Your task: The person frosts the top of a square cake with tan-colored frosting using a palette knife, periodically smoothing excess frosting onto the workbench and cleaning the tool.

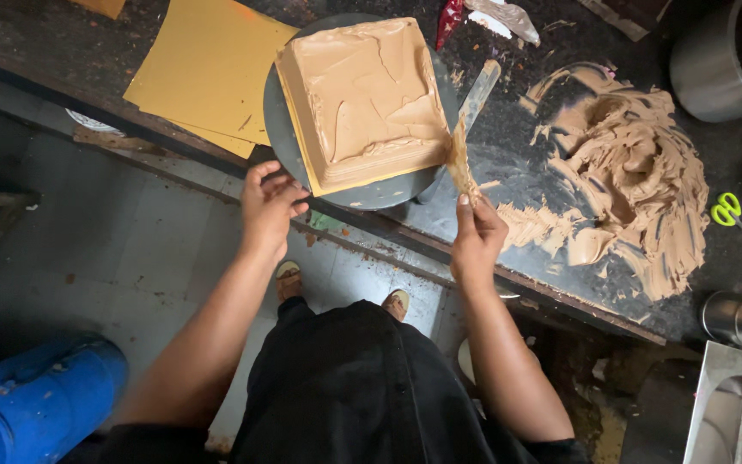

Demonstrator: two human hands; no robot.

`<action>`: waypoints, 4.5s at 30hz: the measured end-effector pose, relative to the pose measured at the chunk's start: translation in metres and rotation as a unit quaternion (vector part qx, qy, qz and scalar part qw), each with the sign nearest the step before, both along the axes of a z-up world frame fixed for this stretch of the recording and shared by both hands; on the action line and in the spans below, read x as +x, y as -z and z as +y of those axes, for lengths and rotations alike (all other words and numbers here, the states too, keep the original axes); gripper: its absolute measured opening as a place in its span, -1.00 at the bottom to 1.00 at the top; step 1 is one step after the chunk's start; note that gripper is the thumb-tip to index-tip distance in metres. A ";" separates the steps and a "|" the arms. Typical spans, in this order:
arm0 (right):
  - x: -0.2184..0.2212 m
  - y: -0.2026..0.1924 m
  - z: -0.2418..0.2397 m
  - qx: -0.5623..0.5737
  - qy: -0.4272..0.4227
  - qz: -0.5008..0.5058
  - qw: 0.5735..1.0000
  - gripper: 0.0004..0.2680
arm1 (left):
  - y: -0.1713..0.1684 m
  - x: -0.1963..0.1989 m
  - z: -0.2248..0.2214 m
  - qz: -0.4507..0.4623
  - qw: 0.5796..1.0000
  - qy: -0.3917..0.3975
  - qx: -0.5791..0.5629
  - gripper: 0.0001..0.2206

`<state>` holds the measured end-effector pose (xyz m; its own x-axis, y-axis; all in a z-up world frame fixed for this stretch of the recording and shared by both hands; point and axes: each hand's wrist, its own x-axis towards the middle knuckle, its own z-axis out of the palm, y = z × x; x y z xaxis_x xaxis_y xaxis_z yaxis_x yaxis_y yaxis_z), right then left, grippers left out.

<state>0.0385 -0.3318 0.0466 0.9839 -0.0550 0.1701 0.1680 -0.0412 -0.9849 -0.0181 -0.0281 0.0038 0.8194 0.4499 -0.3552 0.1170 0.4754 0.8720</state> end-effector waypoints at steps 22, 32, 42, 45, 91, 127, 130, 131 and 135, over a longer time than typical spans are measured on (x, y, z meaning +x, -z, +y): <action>-0.083 -0.028 0.086 -0.100 -0.144 0.012 0.985 -0.89 | 0.012 -0.008 -0.021 -0.029 0.998 -0.017 -0.061 -0.57; -0.025 0.042 -0.083 -0.501 0.116 -0.262 0.817 -0.92 | 0.005 -0.012 -0.013 0.039 0.997 0.025 -0.056 -0.65; -0.010 0.053 -0.131 -0.257 0.038 -0.004 0.966 -0.87 | 0.003 0.011 0.023 -0.060 0.957 0.028 0.282 0.03; 0.107 0.040 -0.124 -0.041 0.051 0.180 0.982 -0.90 | -0.012 0.026 0.050 -0.082 0.907 0.086 0.404 0.22; 0.024 -0.031 -0.059 -0.318 -0.054 -0.071 0.944 -0.74 | -0.032 -0.004 0.001 0.006 0.921 0.043 0.388 0.11; 0.155 -0.009 0.016 -0.385 0.077 -0.047 0.919 -0.95 | -0.027 0.032 0.022 -0.055 0.884 0.122 0.448 0.23; 0.161 -0.009 0.017 -0.429 0.070 -0.073 0.898 -0.94 | -0.025 0.030 0.016 -0.045 0.898 0.120 0.422 0.23; 0.161 -0.010 0.018 -0.428 0.071 -0.073 0.898 -0.94 | -0.025 0.029 0.015 -0.046 0.897 0.120 0.422 0.23; 0.156 -0.011 0.022 -0.480 0.051 -0.112 0.869 -0.93 | -0.024 0.028 0.009 -0.062 0.896 0.097 0.429 0.22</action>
<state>0.1949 -0.3100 0.0574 0.9187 0.1329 0.3720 0.2982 -0.8509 -0.4325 0.0099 -0.0190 0.0275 0.9210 0.3585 0.1526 0.0015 -0.3949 0.9187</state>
